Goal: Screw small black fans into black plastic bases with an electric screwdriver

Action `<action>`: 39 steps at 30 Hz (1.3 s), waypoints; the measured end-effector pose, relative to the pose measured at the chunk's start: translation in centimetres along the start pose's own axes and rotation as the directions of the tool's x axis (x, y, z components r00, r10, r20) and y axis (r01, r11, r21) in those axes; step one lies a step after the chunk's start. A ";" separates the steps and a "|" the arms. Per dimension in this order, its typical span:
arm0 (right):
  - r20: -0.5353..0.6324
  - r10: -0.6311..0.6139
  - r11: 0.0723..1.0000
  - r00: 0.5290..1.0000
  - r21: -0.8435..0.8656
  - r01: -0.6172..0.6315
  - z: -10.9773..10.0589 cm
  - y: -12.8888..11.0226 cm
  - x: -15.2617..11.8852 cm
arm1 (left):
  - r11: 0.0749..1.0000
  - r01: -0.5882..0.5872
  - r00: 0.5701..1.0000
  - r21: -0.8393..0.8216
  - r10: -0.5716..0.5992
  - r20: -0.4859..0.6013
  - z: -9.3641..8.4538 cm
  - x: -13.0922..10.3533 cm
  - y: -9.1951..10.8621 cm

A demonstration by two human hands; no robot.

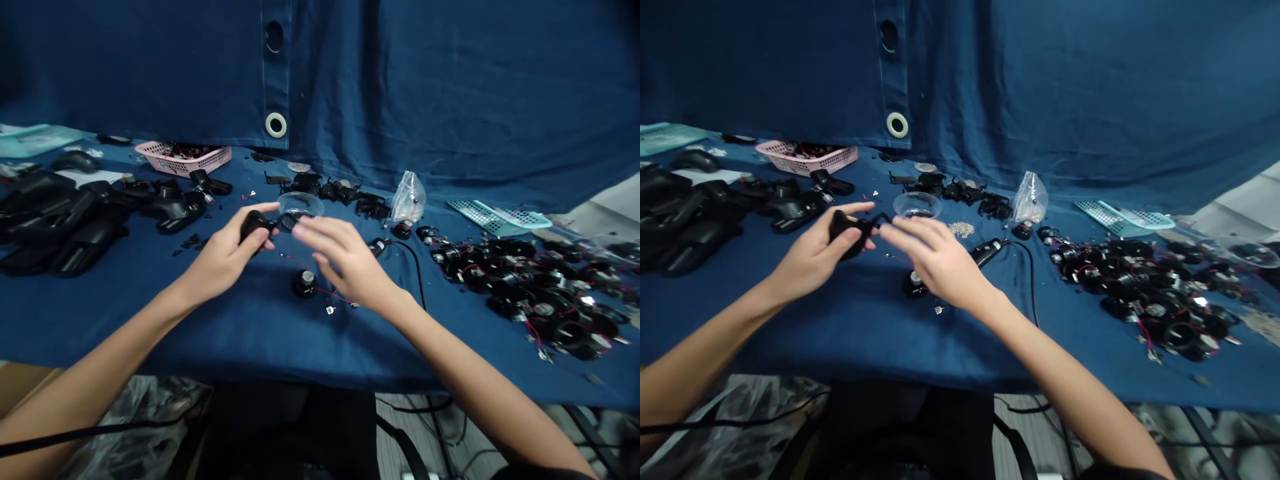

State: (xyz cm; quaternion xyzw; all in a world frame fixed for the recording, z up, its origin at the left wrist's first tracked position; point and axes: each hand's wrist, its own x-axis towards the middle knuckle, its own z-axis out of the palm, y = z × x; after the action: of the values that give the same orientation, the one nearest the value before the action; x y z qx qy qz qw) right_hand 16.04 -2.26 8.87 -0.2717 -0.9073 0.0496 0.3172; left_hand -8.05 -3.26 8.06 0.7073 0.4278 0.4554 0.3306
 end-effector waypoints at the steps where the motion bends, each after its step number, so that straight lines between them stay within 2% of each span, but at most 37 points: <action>1: 0.092 -0.075 0.993 0.993 -0.082 0.083 0.3 0.1 -0.1 | 1.000 0.023 0.998 0.014 -0.022 -0.052 -0.6 -0.5 -0.6; 3: 0.244 -0.145 0.966 0.959 -0.173 0.190 1.0 0.5 -0.2 | 0.997 0.080 0.993 -0.008 -0.080 -0.085 -1.5 -1.5 -2.0; 4: 0.280 -0.144 0.956 0.949 -0.207 0.206 1.4 0.7 -0.1 | 0.993 0.111 0.991 -0.028 -0.112 -0.071 -1.8 -1.9 -2.7; 7: 0.315 -0.061 0.938 0.947 -0.307 0.162 2.0 1.4 0.3 | 0.985 0.167 0.986 -0.039 -0.167 -0.013 -2.1 -3.1 -4.3; 9: 0.307 0.029 0.930 0.951 -0.357 0.087 2.2 1.9 0.2 | 0.984 0.176 0.984 0.001 -0.176 0.025 -2.0 -3.5 -4.9; 12: 0.221 0.162 0.908 0.962 -0.415 -0.058 2.5 2.4 -0.6 | 0.981 0.143 0.983 0.134 -0.157 0.100 -1.9 -3.6 -5.2; 15: 0.125 0.204 0.889 0.971 -0.438 -0.131 3.0 2.6 -1.9 | 0.960 0.047 0.972 0.276 -0.107 0.208 -1.8 -3.0 -5.5; 18: 0.107 0.181 0.932 0.978 -0.336 -0.135 3.6 2.7 -2.9 | 0.948 -0.059 0.941 0.313 -0.052 0.334 -1.1 -1.9 -6.0; 20: 0.125 0.228 0.955 0.966 -0.219 -0.197 3.8 2.6 -3.2 | 0.947 -0.111 0.917 0.303 -0.020 0.399 -0.5 -1.1 -6.5; 23: 0.203 0.324 0.945 0.924 -0.125 -0.303 3.9 2.5 -3.4 | 0.934 -0.196 0.887 0.298 0.039 0.461 0.6 0.0 -7.2; 28: 0.290 0.317 0.937 0.903 0.049 -0.345 4.2 2.9 -3.7 | 0.884 -0.355 0.829 0.304 0.147 0.539 1.4 0.8 -8.1; 33: 0.299 0.361 0.875 0.883 0.219 -0.432 4.7 3.4 -4.0 | 0.885 -0.382 0.845 0.266 0.218 0.488 1.7 0.7 -8.3; 39: 0.280 0.363 0.867 0.889 0.249 -0.433 4.9 3.7 -4.0 | 0.879 -0.370 0.860 0.301 0.202 0.468 2.5 0.6 -8.2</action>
State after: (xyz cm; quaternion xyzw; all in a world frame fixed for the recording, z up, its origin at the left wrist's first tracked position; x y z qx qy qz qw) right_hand 17.42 -0.81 1.76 -0.3944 -0.8422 0.2835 0.2339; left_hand -8.16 0.46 0.30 0.8958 0.3138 0.2438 0.1989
